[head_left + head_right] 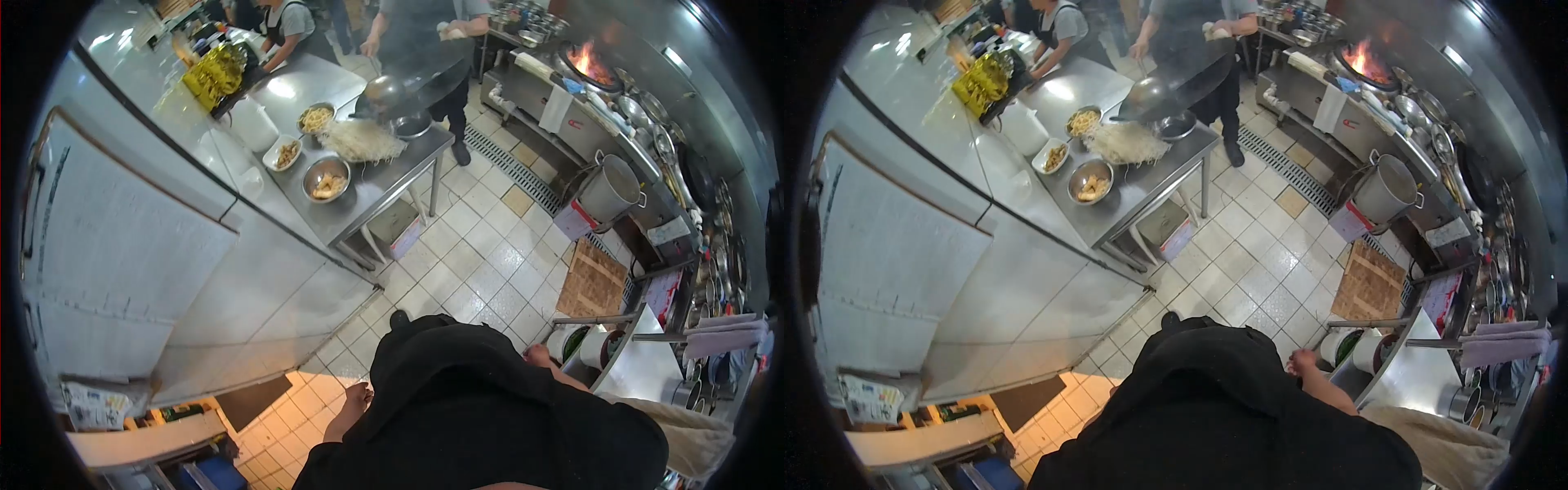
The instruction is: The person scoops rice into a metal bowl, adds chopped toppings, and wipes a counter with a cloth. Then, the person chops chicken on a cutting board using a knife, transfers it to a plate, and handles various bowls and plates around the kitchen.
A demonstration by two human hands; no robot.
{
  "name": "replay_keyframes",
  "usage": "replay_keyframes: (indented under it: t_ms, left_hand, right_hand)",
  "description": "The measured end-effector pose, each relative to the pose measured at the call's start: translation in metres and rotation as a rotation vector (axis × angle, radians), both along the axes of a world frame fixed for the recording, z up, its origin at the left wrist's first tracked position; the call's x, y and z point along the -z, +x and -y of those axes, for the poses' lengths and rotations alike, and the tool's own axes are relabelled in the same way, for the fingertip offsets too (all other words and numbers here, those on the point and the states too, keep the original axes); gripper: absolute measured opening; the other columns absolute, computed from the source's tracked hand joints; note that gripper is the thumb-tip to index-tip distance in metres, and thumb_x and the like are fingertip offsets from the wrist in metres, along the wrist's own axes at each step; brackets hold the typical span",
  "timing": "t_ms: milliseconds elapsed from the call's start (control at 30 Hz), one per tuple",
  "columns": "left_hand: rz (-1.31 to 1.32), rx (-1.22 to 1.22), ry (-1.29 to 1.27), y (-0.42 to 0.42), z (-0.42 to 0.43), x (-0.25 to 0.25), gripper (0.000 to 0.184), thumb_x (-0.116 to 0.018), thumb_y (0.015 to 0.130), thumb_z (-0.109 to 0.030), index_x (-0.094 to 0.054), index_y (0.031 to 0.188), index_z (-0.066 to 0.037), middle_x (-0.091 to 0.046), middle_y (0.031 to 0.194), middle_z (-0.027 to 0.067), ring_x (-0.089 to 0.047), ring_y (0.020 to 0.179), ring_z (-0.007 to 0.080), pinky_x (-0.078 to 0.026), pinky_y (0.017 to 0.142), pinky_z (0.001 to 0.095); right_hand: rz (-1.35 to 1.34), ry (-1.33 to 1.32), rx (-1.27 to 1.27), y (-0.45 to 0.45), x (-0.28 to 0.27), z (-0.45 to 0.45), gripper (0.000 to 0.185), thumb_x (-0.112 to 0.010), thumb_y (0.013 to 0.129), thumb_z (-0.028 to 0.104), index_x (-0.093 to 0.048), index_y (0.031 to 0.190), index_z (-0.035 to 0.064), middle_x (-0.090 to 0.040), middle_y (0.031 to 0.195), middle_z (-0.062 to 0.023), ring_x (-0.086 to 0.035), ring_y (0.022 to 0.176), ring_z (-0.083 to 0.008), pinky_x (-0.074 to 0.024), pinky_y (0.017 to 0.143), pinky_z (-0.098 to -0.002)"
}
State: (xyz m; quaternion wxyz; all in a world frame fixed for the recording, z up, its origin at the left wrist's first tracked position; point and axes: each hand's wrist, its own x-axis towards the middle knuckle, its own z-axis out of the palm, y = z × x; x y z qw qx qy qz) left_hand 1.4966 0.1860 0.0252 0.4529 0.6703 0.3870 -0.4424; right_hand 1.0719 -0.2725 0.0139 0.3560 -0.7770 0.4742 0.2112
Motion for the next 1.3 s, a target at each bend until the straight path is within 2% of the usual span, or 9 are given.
replay_keyframes:
  t_ms: [100,167,200,267,667,733,933,1000,1300]
  left_hand:
    - [-0.021,0.042,-0.072,0.046,0.021,0.001,0.010,-0.054,0.089,-0.011,-0.057,0.088,-0.002,-0.047,0.059,0.0063,-0.049,0.048,0.0190,-0.042,0.045,0.0317]
    - [0.135,0.331,-0.087,0.089,0.052,-0.011,0.010,-0.053,0.089,-0.011,-0.058,0.089,-0.002,-0.052,0.065,0.0074,-0.054,0.054,0.0196,-0.046,0.047,0.0322]
    - [0.216,0.473,-0.092,0.112,0.068,-0.019,0.010,-0.053,0.088,-0.011,-0.058,0.089,-0.002,-0.054,0.068,0.0080,-0.056,0.057,0.0199,-0.047,0.049,0.0325]
    - [0.381,0.754,-0.098,0.155,0.101,-0.033,0.011,-0.053,0.088,-0.011,-0.059,0.090,-0.002,-0.059,0.074,0.0091,-0.062,0.062,0.0204,-0.050,0.051,0.0330]
    - [0.250,0.672,-0.124,0.190,0.205,-0.058,0.011,-0.063,0.081,-0.011,-0.060,0.089,-0.003,-0.060,0.076,0.0087,-0.062,0.059,0.0197,-0.047,0.043,0.0289]
    - [0.170,0.729,-0.128,0.182,0.201,-0.060,0.010,-0.063,0.082,-0.010,-0.060,0.086,-0.002,-0.061,0.075,0.0124,-0.060,0.055,0.0206,-0.043,0.038,0.0310]
    - [0.179,0.791,-0.052,0.175,0.187,-0.077,0.010,-0.061,0.084,-0.008,-0.057,0.082,0.002,-0.059,0.064,0.0133,-0.055,0.046,0.0192,-0.039,0.036,0.0323]
    - [0.174,0.781,-0.047,0.180,0.182,-0.076,0.010,-0.060,0.084,-0.008,-0.057,0.082,0.001,-0.058,0.063,0.0132,-0.054,0.046,0.0188,-0.039,0.037,0.0323]
    - [0.181,0.787,-0.040,0.185,0.170,-0.073,0.009,-0.061,0.082,-0.009,-0.057,0.081,-0.002,-0.056,0.062,0.0102,-0.055,0.048,0.0186,-0.046,0.040,0.0314]
  right_hand:
    - [-0.195,-0.102,-0.507,0.051,-0.085,-0.034,0.019,-0.060,0.081,0.016,-0.068,0.097,0.0084,-0.069,0.094,-0.0127,-0.066,0.086,-0.0287,-0.0529,0.072,-0.0433]
    - [0.961,-0.097,0.032,-0.010,0.038,-0.069,0.021,-0.060,0.081,0.022,-0.070,0.093,0.0080,-0.069,0.098,-0.0106,-0.066,0.089,-0.0264,-0.0526,0.075,-0.0416]
    - [0.961,-0.110,0.041,-0.027,0.071,-0.091,0.021,-0.060,0.081,0.022,-0.070,0.093,0.0080,-0.069,0.098,-0.0106,-0.066,0.089,-0.0264,-0.0526,0.075,-0.0416]
    - [0.023,-0.182,0.049,-0.023,0.071,-0.109,0.024,-0.058,0.082,0.026,-0.070,0.091,0.0074,-0.069,0.098,-0.0099,-0.066,0.089,-0.0252,-0.0525,0.076,-0.0408]
    - [-0.103,-0.304,0.113,0.017,0.045,-0.155,0.031,-0.054,0.086,0.032,-0.069,0.091,0.0051,-0.069,0.094,-0.0118,-0.067,0.085,-0.0249,-0.0522,0.074,-0.0412]
    - [0.205,-0.022,0.895,0.014,0.050,-0.166,0.029,-0.054,0.085,0.030,-0.067,0.086,0.0036,-0.068,0.084,-0.0114,-0.066,0.080,-0.0245,-0.0518,0.073,-0.0396]
    - [-0.027,-0.772,-0.110,-0.025,0.113,-0.222,0.028,-0.061,0.076,0.035,-0.063,0.075,0.0068,-0.064,0.071,-0.0060,-0.065,0.075,-0.0252,-0.0521,0.068,-0.0376]
    - [-0.178,-0.256,0.204,-0.043,0.090,-0.213,0.028,-0.062,0.075,0.035,-0.064,0.075,0.0076,-0.065,0.073,-0.0062,-0.065,0.076,-0.0261,-0.0521,0.068,-0.0385]
    - [-0.222,-0.239,0.093,0.000,0.040,-0.178,0.026,-0.067,0.071,0.036,-0.066,0.077,0.0111,-0.067,0.079,-0.0069,-0.065,0.080,-0.0300,-0.0525,0.069,-0.0422]
